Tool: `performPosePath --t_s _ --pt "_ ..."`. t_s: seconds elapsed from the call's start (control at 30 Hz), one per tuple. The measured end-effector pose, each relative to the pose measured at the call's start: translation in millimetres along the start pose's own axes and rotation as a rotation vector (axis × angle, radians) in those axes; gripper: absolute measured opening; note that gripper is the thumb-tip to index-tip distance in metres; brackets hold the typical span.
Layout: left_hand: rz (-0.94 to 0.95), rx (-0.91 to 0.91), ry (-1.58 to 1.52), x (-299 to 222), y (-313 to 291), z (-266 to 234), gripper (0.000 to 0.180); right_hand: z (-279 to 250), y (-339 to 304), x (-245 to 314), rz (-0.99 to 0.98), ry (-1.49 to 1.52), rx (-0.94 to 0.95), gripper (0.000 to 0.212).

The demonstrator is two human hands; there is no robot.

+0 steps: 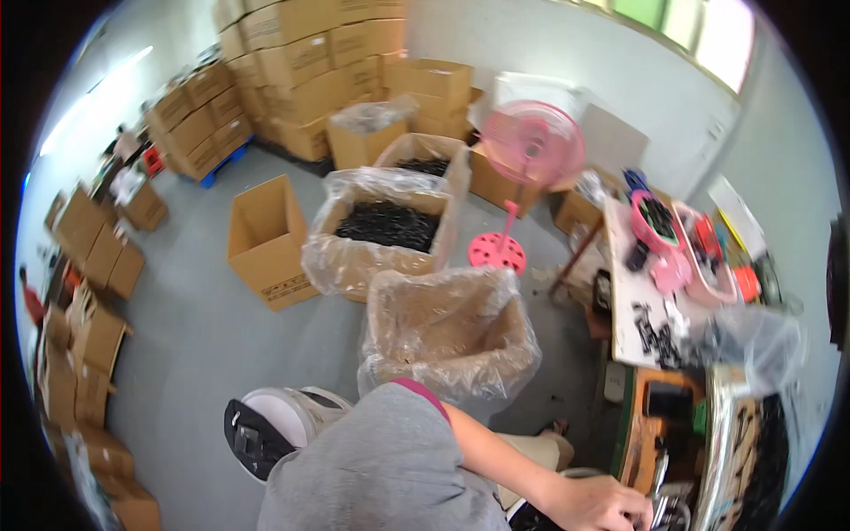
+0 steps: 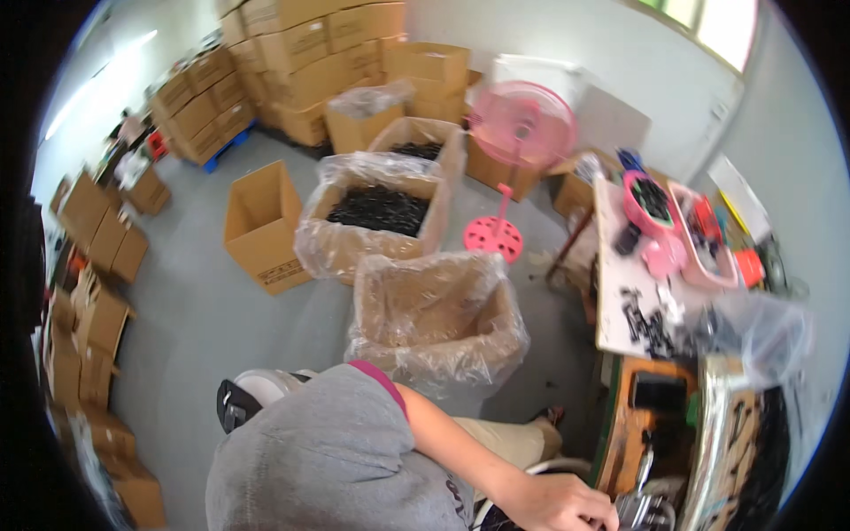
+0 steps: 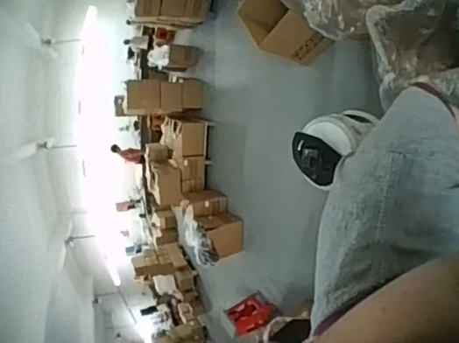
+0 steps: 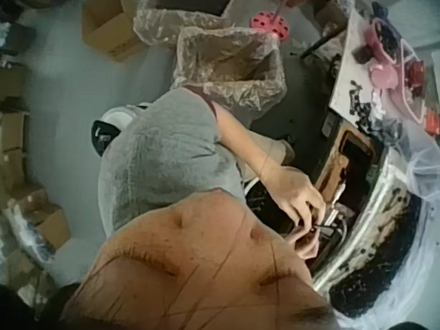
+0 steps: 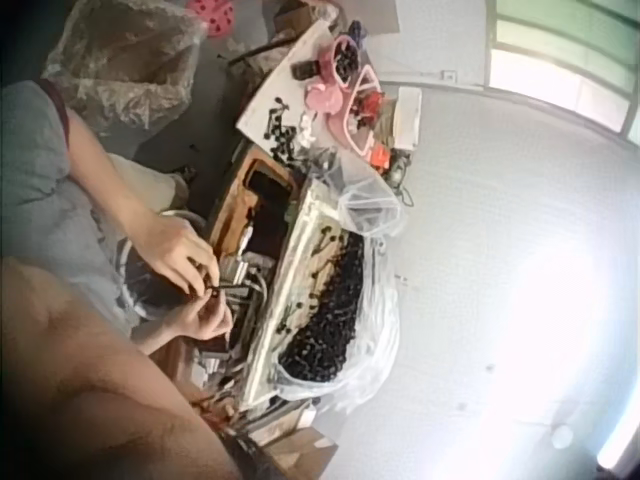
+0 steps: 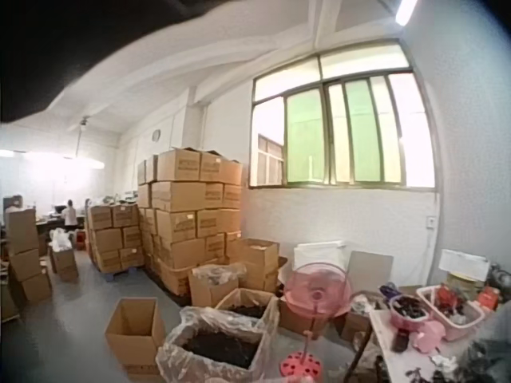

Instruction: Assembling black plastic fasteners or clips using a pneumatic press machine.

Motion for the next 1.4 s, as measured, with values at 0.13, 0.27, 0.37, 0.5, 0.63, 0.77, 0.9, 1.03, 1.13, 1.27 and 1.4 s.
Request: performPosePath --t_s 0.13,0.27,0.37,0.5,0.63,0.77,0.9,1.03,1.13,1.27,1.4 --pt "-0.147 0.078 -0.151 22.9 -15.5 11.5 0.02 11.7 17.5 33.9 -0.184 -0.201 -0.008 0.021" --pt "-0.278 0.194 -0.174 35.3 -8.8 21.7 0.022 -4.0 -24.9 -2.8 0.224 -0.144 0.038 0.027" --pt "-0.267 0.26 -0.13 44.7 -2.1 33.9 0.029 -17.5 -36.1 -7.2 0.358 -0.151 0.057 0.027" --pt "-0.247 0.33 -0.111 52.1 4.3 54.4 0.035 -30.1 -49.2 -17.0 0.438 -0.211 0.123 0.026" --pt "-0.29 0.374 -0.14 60.0 -3.0 63.5 0.037 -26.6 -54.9 -26.3 0.389 -0.372 0.18 0.023" --pt "-0.296 0.387 -0.176 62.1 -9.2 76.2 0.038 -25.1 -49.7 -31.6 0.309 -0.554 0.243 0.021" --pt "-0.281 0.4 -0.203 61.1 -9.9 82.7 0.032 -21.9 -44.9 -34.5 0.268 -0.613 0.285 0.023" --pt "-0.281 0.415 -0.206 61.9 -9.9 88.8 0.032 -22.3 -38.0 -38.8 0.261 -0.633 0.309 0.023" --pt "-0.285 0.419 -0.211 62.2 -10.6 93.2 0.032 -23.0 -36.6 -39.1 0.271 -0.625 0.317 0.022" --pt "-0.259 0.447 -0.223 63.3 -10.2 96.8 0.032 -24.0 -37.0 -40.3 0.295 -0.598 0.32 0.022" --pt "-0.261 0.453 -0.221 63.5 -12.8 100.5 0.035 -22.9 -36.1 -39.4 0.304 -0.608 0.337 0.021"
Point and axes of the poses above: each hand's wrist, its own y-axis towards the middle knuckle, its own z-axis out of the palm, x = y × z, the point moved 2 cm from there along y, towards the middle knuckle, and after that the axes turned 1 degree about z, right-handed, at the moved point
